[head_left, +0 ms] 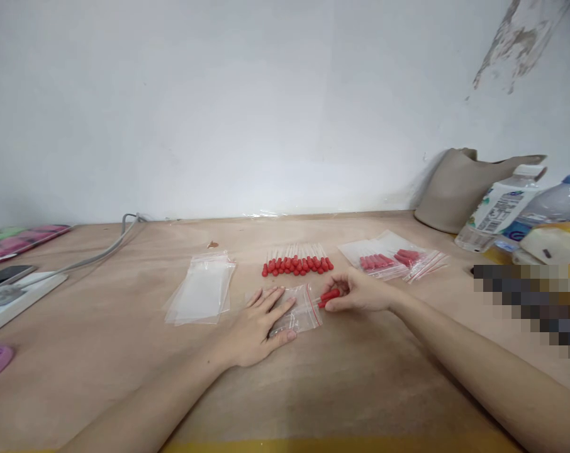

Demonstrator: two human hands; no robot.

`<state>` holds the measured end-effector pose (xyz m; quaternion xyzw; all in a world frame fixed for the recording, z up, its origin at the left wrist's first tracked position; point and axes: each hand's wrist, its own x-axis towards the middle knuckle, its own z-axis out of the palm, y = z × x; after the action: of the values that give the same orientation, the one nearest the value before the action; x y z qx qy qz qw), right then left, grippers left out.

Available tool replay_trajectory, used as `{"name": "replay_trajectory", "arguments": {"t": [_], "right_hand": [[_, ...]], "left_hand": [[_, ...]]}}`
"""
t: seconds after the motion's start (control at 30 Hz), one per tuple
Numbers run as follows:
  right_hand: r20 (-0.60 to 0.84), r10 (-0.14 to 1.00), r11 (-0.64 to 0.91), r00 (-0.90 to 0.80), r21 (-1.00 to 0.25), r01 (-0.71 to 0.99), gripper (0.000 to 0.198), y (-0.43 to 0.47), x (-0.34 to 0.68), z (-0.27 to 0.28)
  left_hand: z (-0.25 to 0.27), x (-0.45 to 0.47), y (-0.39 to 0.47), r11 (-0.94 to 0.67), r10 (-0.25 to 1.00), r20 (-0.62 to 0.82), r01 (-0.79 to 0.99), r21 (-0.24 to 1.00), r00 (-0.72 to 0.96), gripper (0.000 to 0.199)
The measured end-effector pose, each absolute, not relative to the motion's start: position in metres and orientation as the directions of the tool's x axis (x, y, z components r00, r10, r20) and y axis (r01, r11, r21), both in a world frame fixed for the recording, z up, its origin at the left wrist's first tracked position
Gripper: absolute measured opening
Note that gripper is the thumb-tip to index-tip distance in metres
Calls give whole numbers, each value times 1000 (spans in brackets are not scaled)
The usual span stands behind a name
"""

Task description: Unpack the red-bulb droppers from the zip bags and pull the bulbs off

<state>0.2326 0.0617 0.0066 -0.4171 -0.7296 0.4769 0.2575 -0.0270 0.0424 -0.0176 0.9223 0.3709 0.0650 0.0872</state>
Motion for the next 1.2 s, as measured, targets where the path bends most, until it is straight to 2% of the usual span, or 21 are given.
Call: {"name": "replay_trajectory", "arguments": {"t": [0.1,0.23,0.37,0.47,0.53,0.6,0.73,0.9,1.0,1.13,1.2], "right_hand": [[-41,901,76,-431,-965,252,26,71,251,15],[42,969,95,-242,-973,212,29,84,283,28],[248,968,237,28,-951,199,33,95,293,26],[466,862,395,202,-865,310,30,103,278,11],[578,791,440,203,-767,467,25,109,263,-2],[654,745,445,134,-636,630,21,115,250,-13],[682,730,402,-35,-387,830,22,123,234,-25],[666,745,342,-50,-317,885,21,118,222,-28],[691,723,287,18,-324,901,22,114,220,-26],[619,756,190,213,-519,833,26,113,221,-21],[567,783,165,257,-587,793,26,113,221,-21]], "left_hand": [[-17,-27,41,-697,708,42,687,203,705,59],[-16,-26,41,-685,719,30,701,199,694,60],[-17,-27,42,-702,704,59,682,204,708,59],[-18,-28,42,-700,707,56,685,202,705,59],[-19,-28,43,-700,707,63,685,203,704,59],[-19,-28,43,-704,703,71,680,204,707,58],[-19,-27,43,-707,700,68,678,201,710,58],[-19,-27,43,-711,697,63,676,196,714,58],[-20,-28,43,-713,695,83,669,208,714,58],[-20,-28,43,-710,698,90,668,224,711,58],[-19,-27,43,-707,700,82,672,219,710,58]]}}
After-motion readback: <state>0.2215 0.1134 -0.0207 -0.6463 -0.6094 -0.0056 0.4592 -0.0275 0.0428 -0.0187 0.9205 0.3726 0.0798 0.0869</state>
